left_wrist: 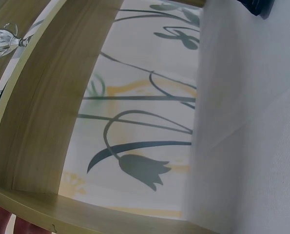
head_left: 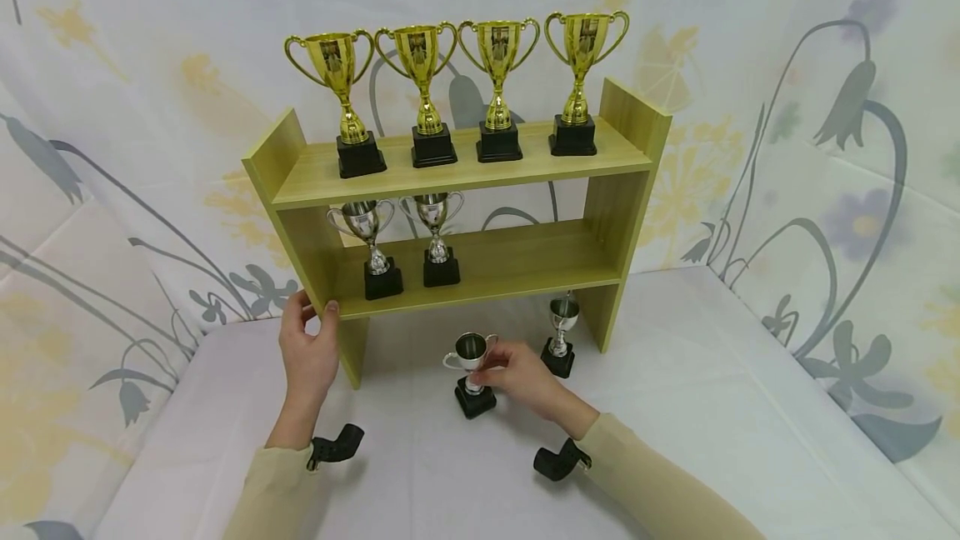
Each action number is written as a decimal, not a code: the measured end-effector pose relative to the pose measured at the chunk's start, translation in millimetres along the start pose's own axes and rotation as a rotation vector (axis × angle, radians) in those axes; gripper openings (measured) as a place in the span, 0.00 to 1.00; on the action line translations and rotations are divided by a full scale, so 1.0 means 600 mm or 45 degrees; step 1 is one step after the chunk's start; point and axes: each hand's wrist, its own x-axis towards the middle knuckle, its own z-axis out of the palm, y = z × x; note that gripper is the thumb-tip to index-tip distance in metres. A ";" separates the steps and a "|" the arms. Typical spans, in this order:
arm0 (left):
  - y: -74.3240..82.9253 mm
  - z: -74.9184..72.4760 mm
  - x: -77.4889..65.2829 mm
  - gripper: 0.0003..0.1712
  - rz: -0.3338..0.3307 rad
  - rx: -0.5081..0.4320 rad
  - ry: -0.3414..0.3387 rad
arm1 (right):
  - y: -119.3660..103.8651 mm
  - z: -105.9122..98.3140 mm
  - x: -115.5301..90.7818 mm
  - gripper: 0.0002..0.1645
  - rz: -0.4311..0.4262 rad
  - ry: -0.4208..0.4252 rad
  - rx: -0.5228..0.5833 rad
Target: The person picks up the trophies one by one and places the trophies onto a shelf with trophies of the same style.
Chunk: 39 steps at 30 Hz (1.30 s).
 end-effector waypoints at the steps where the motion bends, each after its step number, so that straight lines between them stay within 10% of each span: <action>1: -0.001 0.000 0.000 0.21 -0.002 0.000 0.001 | 0.000 -0.001 0.000 0.12 -0.001 0.002 0.002; 39: 0.001 -0.002 -0.002 0.20 0.010 0.014 0.010 | -0.029 -0.015 -0.011 0.05 -0.037 0.033 -0.079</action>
